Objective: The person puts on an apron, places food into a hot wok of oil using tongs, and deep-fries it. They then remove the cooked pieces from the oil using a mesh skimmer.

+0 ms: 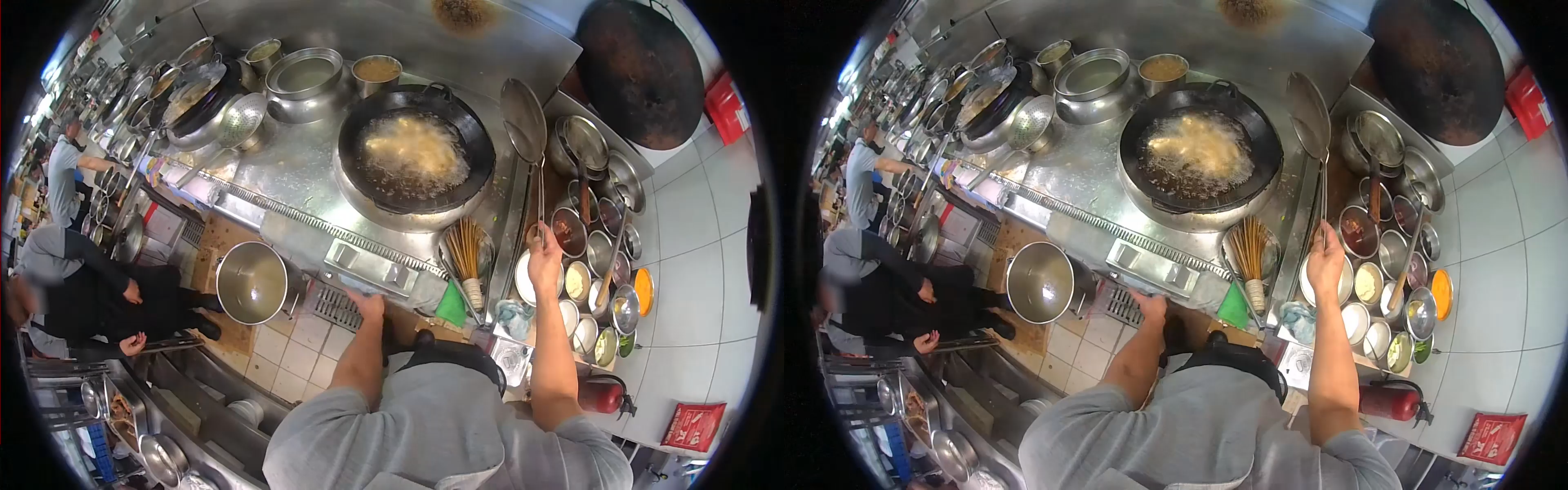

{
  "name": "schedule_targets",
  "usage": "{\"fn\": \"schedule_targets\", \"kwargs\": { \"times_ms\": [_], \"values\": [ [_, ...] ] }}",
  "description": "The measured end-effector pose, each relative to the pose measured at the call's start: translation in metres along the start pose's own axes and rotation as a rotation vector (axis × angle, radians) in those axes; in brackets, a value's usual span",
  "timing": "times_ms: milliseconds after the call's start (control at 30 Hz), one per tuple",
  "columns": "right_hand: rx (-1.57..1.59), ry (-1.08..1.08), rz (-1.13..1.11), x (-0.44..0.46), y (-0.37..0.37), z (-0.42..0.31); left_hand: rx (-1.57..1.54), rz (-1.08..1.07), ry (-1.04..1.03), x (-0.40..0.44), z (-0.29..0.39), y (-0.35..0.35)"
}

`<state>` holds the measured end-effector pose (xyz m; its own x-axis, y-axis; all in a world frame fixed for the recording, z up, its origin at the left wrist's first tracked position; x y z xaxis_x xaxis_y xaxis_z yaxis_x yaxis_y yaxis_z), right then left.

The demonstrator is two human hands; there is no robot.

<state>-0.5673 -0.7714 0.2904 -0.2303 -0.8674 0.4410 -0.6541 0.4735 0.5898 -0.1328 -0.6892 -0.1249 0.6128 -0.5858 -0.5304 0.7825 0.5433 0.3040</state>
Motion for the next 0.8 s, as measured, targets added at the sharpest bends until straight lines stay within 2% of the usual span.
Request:
{"fn": "schedule_targets", "kwargs": {
  "times_ms": [33,67,100,133,167,300,367,400,467,500,567,600,633,667,733,800],
  "values": [
    [0.012,-0.004,0.002,-0.002,0.003,-0.007,0.041,-0.063,-0.210,0.002,0.020,0.003],
    [0.143,-0.092,-0.018,-0.006,0.002,-0.007,0.271,-0.120,-0.082,0.002,0.021,0.005],
    [0.275,-0.181,-0.039,-0.010,-0.003,-0.004,0.277,-0.110,-0.090,-0.008,0.030,0.016],
    [0.393,-0.255,-0.034,-0.013,-0.010,0.004,0.246,-0.196,-0.059,-0.027,0.043,0.026],
    [0.408,-0.257,-0.030,-0.012,-0.013,0.002,0.217,-0.282,-0.028,-0.042,0.054,0.031],
    [0.421,-0.297,-0.130,-0.008,-0.048,0.018,0.336,-0.222,-0.003,-0.038,0.025,0.052],
    [0.255,-0.115,-0.121,0.000,-0.063,0.025,0.147,-0.226,0.070,-0.040,0.013,0.065],
    [0.267,-0.126,-0.119,0.002,-0.066,0.029,0.160,-0.217,0.066,-0.043,0.013,0.068],
    [0.308,-0.223,-0.159,-0.004,-0.075,0.018,-0.148,-0.226,0.229,-0.053,0.009,0.075],
    [0.318,-0.234,-0.164,-0.006,-0.085,0.022,-0.137,-0.215,0.230,-0.063,0.013,0.079],
    [0.401,-0.283,-0.115,-0.018,-0.109,0.034,-0.256,-0.339,0.375,-0.108,0.027,0.083],
    [0.502,-0.415,-0.194,-0.024,-0.102,0.010,-0.250,-0.323,0.374,-0.118,0.026,0.091],
    [0.515,-0.423,-0.202,-0.029,-0.105,0.005,-0.068,-0.397,0.341,-0.131,0.023,0.093],
    [0.669,-0.490,-0.207,-0.035,-0.114,0.002,0.115,-0.469,0.308,-0.143,0.020,0.095],
    [0.902,-0.596,-0.203,-0.045,-0.127,-0.010,0.154,-0.471,0.354,-0.166,0.013,0.111],
    [0.945,-0.627,-0.204,-0.051,-0.128,-0.021,0.122,-0.541,0.394,-0.179,0.000,0.117]
  ]
}}
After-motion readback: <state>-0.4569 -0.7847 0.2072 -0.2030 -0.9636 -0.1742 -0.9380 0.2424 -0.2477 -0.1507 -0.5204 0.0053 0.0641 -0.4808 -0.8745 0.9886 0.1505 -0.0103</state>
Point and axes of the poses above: each hand's wrist, its own x-axis towards the middle knuckle, its own y-axis out of the back of the hand, z = x × y, the point moved 8 cm from there along x, towards the middle knuckle, and after that the axes turned 15 degrees about y, right-handed, at the moved point
